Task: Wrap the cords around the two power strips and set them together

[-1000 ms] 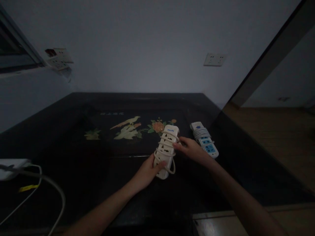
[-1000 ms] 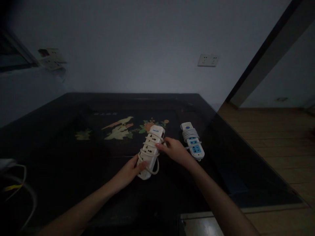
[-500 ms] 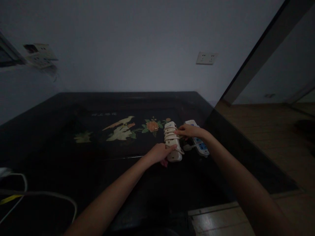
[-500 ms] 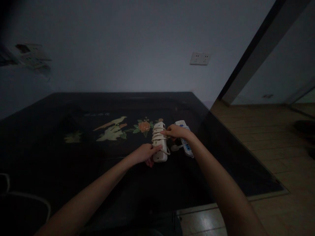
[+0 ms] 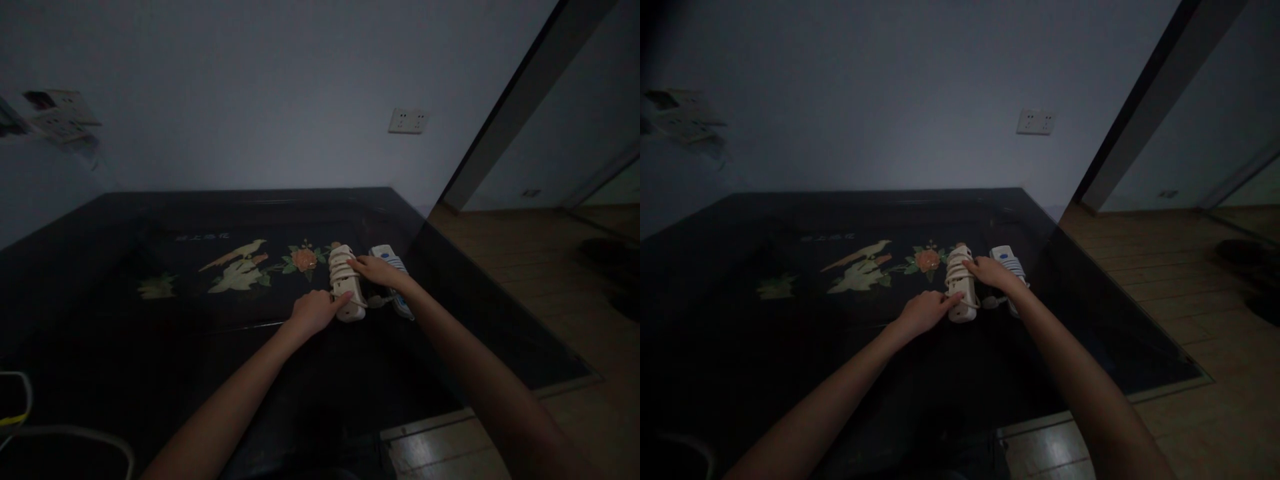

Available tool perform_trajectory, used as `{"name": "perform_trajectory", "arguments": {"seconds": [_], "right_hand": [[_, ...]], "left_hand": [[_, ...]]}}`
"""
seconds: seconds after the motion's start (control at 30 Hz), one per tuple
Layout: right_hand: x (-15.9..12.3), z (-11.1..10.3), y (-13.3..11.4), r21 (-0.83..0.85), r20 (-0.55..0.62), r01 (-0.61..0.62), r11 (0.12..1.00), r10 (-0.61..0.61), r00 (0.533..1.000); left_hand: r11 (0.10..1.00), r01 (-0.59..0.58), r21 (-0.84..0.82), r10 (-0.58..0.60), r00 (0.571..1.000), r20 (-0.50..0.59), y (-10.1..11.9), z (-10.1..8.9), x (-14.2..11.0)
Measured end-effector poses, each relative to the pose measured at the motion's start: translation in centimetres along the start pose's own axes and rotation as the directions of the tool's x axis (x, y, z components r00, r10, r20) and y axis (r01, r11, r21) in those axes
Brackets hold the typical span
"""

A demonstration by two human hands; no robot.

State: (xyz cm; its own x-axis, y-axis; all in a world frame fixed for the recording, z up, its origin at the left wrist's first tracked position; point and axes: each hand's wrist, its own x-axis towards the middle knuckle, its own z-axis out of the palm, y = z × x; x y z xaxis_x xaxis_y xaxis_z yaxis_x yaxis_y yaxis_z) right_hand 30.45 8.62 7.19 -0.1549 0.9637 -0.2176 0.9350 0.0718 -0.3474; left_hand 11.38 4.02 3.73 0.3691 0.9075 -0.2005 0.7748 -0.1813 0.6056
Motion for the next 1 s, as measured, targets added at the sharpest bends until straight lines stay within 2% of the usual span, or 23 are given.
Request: {"name": "perform_trajectory", "arguments": {"seconds": [0.17,0.3,0.37,0.43,0.5,0.57,0.63,0.73,0.87,1.0], "right_hand": [[0.1,0.2,0.0,0.051,-0.06,0.007,0.999,-0.004,0.998],[0.6,0.2,0.1,0.058,-0.07,0.022,0.998,-0.018,0.997],[0.8,0.2,0.0,0.076,-0.062,0.03,0.997,-0.026,0.998],[0.8,0.3,0.0,0.095,-0.062,0.037,0.995,-0.031,0.998],[0.8,0.4,-0.1,0.113,-0.088,0.042,0.993,-0.033,0.996],[0.6,0.5,0.0,0.132,-0.12,0.049,0.99,-0.033,0.992],[0.5,0.5,0.1,0.142,-0.137,0.055,0.988,-0.036,0.99],[0.3,0.5,0.3,0.092,-0.135,0.054,0.994,-0.041,0.99],[0.2,0.7,0.6,0.027,-0.146,0.058,0.998,-0.053,0.988],[0.0,0.9,0.7,0.025,-0.162,0.068,0.997,-0.064,0.985]], "left_hand": [[1.0,0.022,-0.018,-0.022,0.999,-0.034,-0.6,-0.4,-0.5],[1.0,-0.021,0.004,0.022,0.996,-0.087,-0.9,-1.0,-0.8],[0.993,-0.104,-0.051,0.095,0.982,-0.164,-1.1,-0.8,-0.5],[0.958,-0.252,-0.134,0.216,0.947,-0.238,-1.4,-0.1,0.3],[0.883,-0.407,-0.233,0.338,0.897,-0.285,-1.7,1.0,1.1],[0.807,-0.487,-0.335,0.388,0.864,-0.322,-1.8,2.3,1.8],[0.772,-0.5,-0.392,0.376,0.857,-0.352,-1.7,3.4,2.0],[0.777,-0.477,-0.412,0.318,0.861,-0.397,-1.2,4.0,2.3],[0.8,-0.454,-0.394,0.214,0.827,-0.52,-0.5,3.4,3.9],[0.775,-0.47,-0.422,0.216,0.825,-0.523,-0.3,3.1,6.4]]}}
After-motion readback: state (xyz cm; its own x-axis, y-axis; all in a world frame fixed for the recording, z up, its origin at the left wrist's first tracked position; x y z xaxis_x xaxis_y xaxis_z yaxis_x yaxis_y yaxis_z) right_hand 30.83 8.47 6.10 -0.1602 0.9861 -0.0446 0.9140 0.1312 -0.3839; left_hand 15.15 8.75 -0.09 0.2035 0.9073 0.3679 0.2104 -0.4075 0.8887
